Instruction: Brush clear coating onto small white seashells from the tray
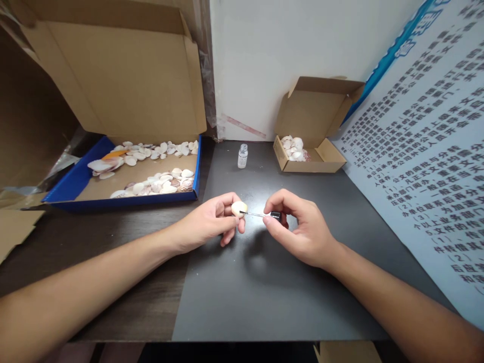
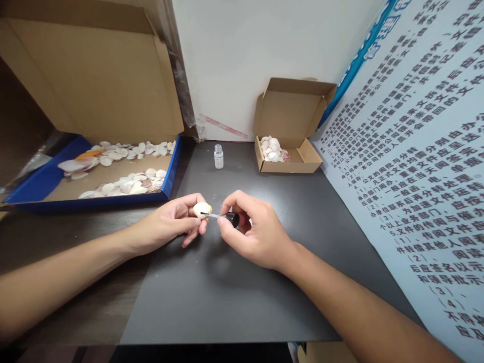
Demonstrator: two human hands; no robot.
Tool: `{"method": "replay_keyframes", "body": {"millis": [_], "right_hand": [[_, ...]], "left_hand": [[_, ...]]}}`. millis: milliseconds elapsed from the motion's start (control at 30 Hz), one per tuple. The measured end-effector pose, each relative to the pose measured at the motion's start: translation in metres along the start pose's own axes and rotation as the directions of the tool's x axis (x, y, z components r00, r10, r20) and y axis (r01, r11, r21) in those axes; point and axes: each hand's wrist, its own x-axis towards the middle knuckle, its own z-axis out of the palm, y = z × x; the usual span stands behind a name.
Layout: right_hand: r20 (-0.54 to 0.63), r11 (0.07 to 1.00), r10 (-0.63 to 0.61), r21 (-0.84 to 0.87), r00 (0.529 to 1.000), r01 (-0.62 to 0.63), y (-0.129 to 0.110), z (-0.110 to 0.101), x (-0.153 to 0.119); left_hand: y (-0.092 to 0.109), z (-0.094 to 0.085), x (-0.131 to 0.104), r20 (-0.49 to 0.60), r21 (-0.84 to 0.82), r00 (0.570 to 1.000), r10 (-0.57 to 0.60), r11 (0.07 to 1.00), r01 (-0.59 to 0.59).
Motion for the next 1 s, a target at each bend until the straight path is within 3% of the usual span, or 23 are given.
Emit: {"method": "replay_keyframes", "body": {"millis": [1000], "right_hand": [[0.054,1.0,-0.003,-0.014,0.999,0.003,0.0,-0.0013,0.0003]], "left_hand": [[-0.0017,-0.0017,0.0003,0.007,-0.011,1.0,-0.007,1.0,0.007]]}}
